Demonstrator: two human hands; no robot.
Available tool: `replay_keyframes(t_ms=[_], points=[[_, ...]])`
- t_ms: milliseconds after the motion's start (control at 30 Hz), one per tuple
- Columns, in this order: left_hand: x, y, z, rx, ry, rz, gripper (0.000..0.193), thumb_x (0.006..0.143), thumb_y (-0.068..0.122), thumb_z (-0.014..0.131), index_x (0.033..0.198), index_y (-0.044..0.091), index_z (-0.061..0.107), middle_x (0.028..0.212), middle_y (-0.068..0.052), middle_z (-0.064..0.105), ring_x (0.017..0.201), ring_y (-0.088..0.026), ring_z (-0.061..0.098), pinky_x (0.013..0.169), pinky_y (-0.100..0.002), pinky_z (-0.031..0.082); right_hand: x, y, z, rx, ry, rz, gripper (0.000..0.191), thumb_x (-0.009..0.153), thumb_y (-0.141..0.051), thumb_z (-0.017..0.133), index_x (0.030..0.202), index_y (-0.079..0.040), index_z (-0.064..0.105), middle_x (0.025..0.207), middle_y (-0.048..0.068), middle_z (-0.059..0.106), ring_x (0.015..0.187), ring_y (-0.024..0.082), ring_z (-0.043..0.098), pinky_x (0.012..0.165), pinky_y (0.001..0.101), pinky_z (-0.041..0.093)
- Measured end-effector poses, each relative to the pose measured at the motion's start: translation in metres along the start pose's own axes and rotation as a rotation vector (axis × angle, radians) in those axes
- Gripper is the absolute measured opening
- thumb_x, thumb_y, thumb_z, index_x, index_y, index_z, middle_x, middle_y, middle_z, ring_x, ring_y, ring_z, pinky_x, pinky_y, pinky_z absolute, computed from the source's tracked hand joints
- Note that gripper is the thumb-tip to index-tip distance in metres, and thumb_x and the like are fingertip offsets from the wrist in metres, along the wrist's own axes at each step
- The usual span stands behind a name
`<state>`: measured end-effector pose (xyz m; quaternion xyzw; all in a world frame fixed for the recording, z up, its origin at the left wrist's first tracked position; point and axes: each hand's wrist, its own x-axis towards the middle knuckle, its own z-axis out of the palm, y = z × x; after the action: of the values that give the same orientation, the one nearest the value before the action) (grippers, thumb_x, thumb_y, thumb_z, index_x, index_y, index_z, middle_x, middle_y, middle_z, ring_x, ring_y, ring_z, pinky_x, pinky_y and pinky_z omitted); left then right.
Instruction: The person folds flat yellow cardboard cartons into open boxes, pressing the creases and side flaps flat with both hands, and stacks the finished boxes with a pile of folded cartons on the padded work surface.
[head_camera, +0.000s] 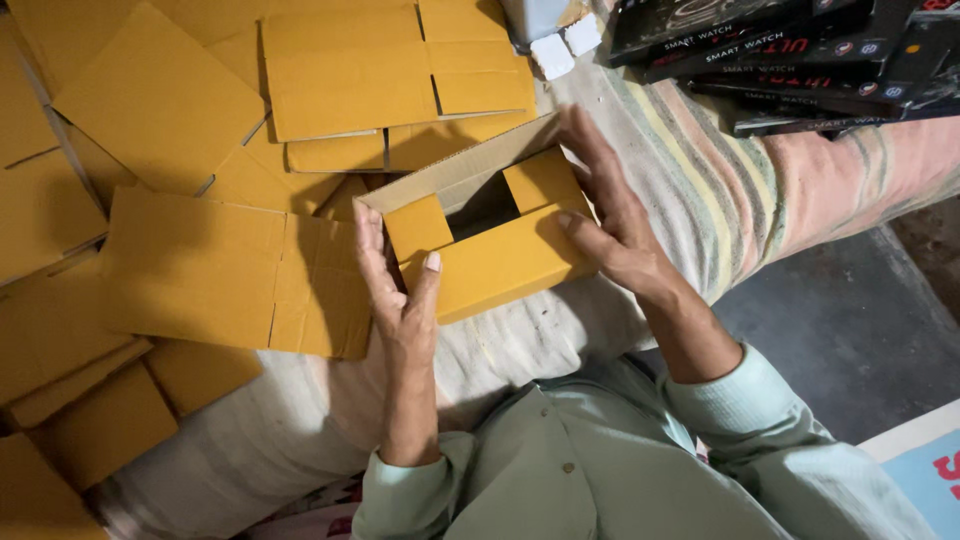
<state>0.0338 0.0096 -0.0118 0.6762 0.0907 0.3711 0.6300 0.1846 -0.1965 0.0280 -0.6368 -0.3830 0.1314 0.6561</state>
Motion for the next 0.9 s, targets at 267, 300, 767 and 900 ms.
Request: replay_keyframes(t_ms=[267,300,767,900], points=[[-0.001,0.01,-0.003,0.363,0.004,0.089,0.04,0.102,0.017,0.072,0.139,0.006,0.063,0.15,-0.011,0.046,0.137,-0.027,0.048,0.12,-0.039,0.04,0.005,0.008,0.007,-0.489,0.091,-0.141,0.038,0.105,-0.025,0.063,0.141,-0.015,0.064,0.14,0.008,0.064,0.144,0.025,0.047,0.128,0.0454,0.03],[-0.001,0.012,-0.002,0.311,0.02,-0.015,0.039,0.102,0.02,0.068,0.138,0.005,0.064,0.153,-0.012,0.046,0.128,-0.027,0.051,0.112,-0.039,0.043,0.004,0.006,0.007,-0.546,0.067,-0.122,0.037,0.105,-0.027,0.06,0.14,-0.013,0.065,0.143,0.01,0.064,0.15,0.027,0.046,0.133,0.0498,0.025],[-0.005,-0.007,-0.011,0.051,-0.122,-0.049,0.091,0.107,0.071,0.009,0.168,0.003,0.014,0.179,-0.017,0.009,0.168,-0.032,0.007,0.137,-0.046,0.007,0.042,-0.023,0.115,-1.231,-0.437,-0.198,0.079,0.101,-0.052,0.038,0.153,0.008,0.034,0.162,0.028,0.028,0.154,0.04,0.019,0.125,0.0493,0.008],[-0.005,-0.011,-0.022,0.078,-0.172,-0.169,0.099,0.101,0.076,0.007,0.167,0.003,0.014,0.177,-0.018,0.011,0.165,-0.033,0.009,0.133,-0.047,0.01,0.045,-0.02,0.122,-1.219,-0.528,-0.244,0.082,0.101,-0.053,0.037,0.155,0.008,0.031,0.164,0.027,0.025,0.155,0.038,0.017,0.125,0.0484,0.009]])
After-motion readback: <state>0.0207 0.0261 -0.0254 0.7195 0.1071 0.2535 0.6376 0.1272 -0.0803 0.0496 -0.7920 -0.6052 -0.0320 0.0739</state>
